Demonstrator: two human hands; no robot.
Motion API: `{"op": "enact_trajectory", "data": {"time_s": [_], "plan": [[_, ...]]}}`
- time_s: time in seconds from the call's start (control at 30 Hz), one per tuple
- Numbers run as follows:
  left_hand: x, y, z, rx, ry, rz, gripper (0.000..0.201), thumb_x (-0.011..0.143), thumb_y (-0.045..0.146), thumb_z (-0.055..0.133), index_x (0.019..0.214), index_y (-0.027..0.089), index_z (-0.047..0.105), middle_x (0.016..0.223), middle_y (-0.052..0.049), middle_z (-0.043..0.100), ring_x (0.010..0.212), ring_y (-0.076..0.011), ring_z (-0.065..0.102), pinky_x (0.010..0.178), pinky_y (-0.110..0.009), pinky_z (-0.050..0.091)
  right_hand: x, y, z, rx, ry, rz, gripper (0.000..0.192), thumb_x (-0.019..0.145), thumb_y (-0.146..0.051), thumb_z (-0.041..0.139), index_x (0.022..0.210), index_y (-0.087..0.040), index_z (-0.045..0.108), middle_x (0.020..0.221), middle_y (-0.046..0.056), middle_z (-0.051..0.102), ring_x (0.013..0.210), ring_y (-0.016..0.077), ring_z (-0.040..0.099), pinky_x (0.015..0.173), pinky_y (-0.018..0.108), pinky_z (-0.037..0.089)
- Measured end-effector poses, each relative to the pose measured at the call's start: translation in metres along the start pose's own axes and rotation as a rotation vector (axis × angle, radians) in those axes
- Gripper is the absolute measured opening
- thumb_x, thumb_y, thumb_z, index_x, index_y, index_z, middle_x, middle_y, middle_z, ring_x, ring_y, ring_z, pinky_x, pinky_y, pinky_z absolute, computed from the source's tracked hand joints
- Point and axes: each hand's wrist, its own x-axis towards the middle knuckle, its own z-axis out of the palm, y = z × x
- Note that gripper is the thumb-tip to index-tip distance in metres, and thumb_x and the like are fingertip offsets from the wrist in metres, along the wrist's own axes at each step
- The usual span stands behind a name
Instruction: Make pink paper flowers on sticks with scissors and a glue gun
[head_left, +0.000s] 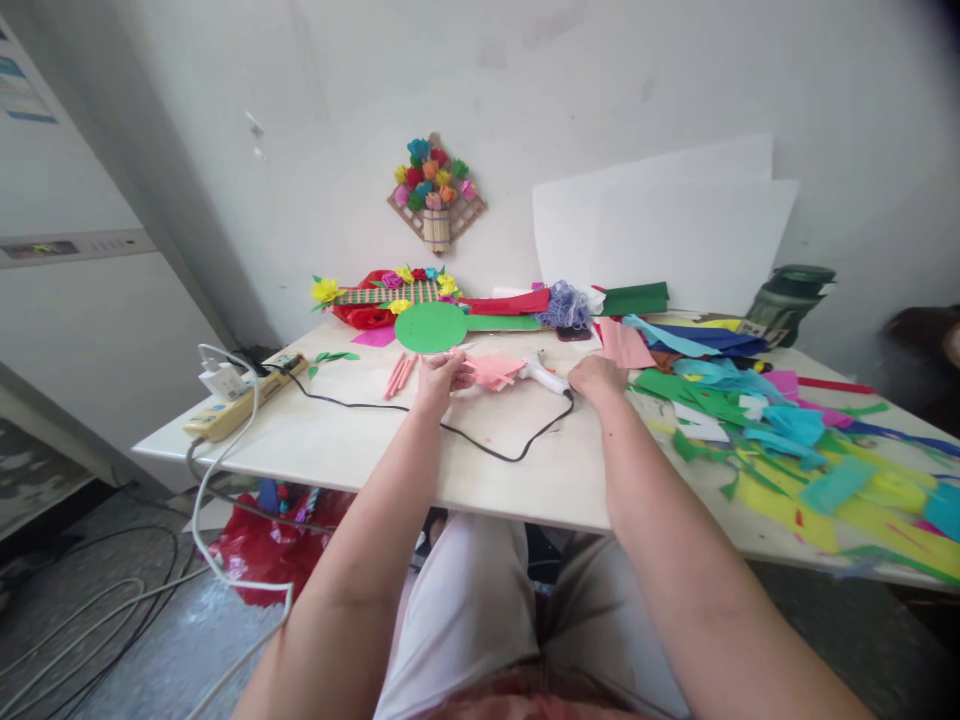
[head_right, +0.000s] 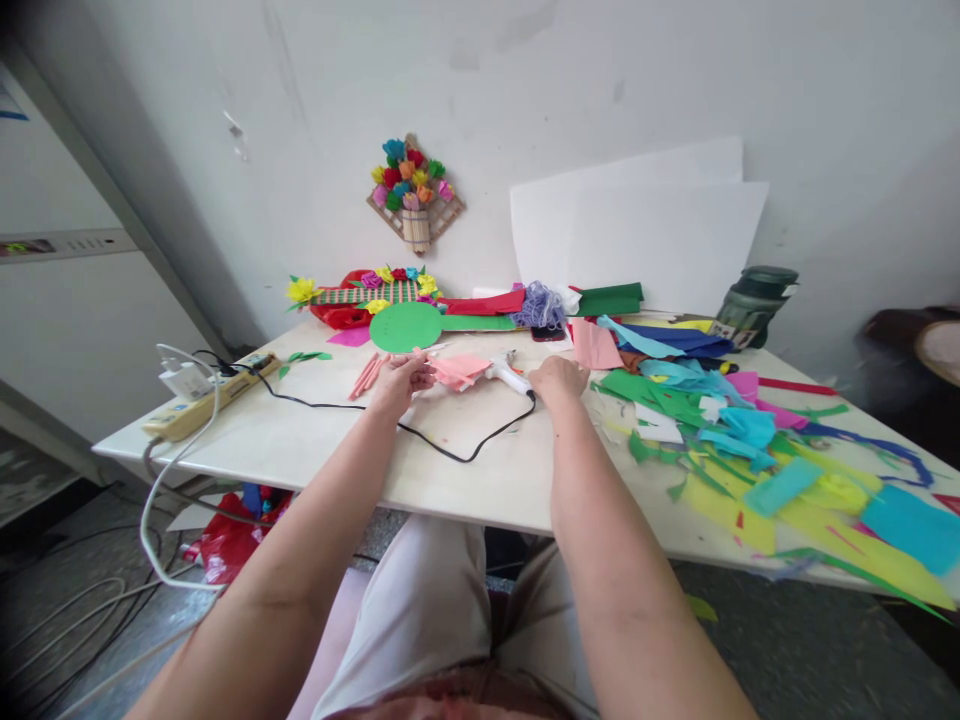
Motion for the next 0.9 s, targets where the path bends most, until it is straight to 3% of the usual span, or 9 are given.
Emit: {"op": "enact_trajectory", "data": {"time_s": [0.1, 0.2, 0.4, 0.47, 0.67, 0.9], "plan": [[0.000, -0.001, 0.000, -0.007, -0.005, 0.011, 0.038, 0.057, 0.043, 0.073, 0.069, 0.011, 0.057, 0.059, -0.005, 0.064, 0.044, -0.0103, 0.056, 0.045, -0.022, 0.046, -0.005, -0.004, -0.003, 0.011, 0.102, -0.050, 0.029, 0.075, -0.025, 0.050, 0.094, -0.016, 0.071, 0.101, 0.014, 0.066, 0.104, 0.0269, 0.055, 0.089, 0.039, 0.034], [0.000, -0.001, 0.000, 0.009, -0.007, 0.018, 0.039, 0.057, 0.044, 0.074, 0.069, 0.011, 0.058, 0.058, -0.005, 0.063, 0.043, -0.0097, 0.055, 0.044, -0.021, 0.044, -0.014, -0.015, -0.004, 0.124, 0.213, -0.245, 0.032, 0.083, -0.031, 0.043, 0.094, -0.019, 0.071, 0.096, 0.011, 0.069, 0.098, 0.0241, 0.058, 0.084, 0.035, 0.036], [-0.002, 0.000, 0.002, 0.043, -0.029, 0.048, 0.038, 0.057, 0.045, 0.073, 0.067, 0.012, 0.060, 0.055, -0.003, 0.061, 0.040, -0.0079, 0.051, 0.041, -0.020, 0.040, -0.040, -0.047, 0.009, 0.433, 0.040, -0.595, 0.032, 0.079, -0.048, 0.053, 0.095, -0.027, 0.071, 0.095, 0.002, 0.071, 0.089, 0.0175, 0.061, 0.069, 0.023, 0.041], [-0.002, -0.001, 0.002, 0.048, -0.044, 0.062, 0.037, 0.058, 0.045, 0.072, 0.066, 0.012, 0.060, 0.055, -0.002, 0.060, 0.040, -0.0073, 0.049, 0.040, -0.020, 0.039, -0.046, -0.054, 0.013, 0.441, 0.018, -0.625, 0.034, 0.074, -0.051, 0.059, 0.092, -0.026, 0.071, 0.091, 0.003, 0.071, 0.084, 0.0177, 0.062, 0.066, 0.023, 0.040], [0.001, -0.002, 0.002, -0.004, -0.120, 0.043, 0.039, 0.062, 0.047, 0.070, 0.074, 0.012, 0.061, 0.059, -0.004, 0.062, 0.043, -0.0095, 0.053, 0.044, -0.022, 0.042, -0.048, -0.058, 0.019, 0.557, -0.015, -0.618, 0.023, 0.078, -0.038, 0.057, 0.078, -0.021, 0.073, 0.063, 0.001, 0.067, 0.065, 0.0142, 0.060, 0.057, 0.022, 0.037], [0.002, 0.000, 0.002, -0.120, -0.130, 0.043, 0.040, 0.066, 0.051, 0.066, 0.070, 0.013, 0.057, 0.058, -0.001, 0.058, 0.044, -0.0071, 0.051, 0.044, -0.020, 0.039, -0.047, -0.058, 0.023, 0.667, -0.049, -0.648, 0.028, 0.076, -0.042, 0.058, 0.064, -0.020, 0.071, 0.055, 0.001, 0.064, 0.058, 0.0125, 0.057, 0.053, 0.021, 0.034]]}}
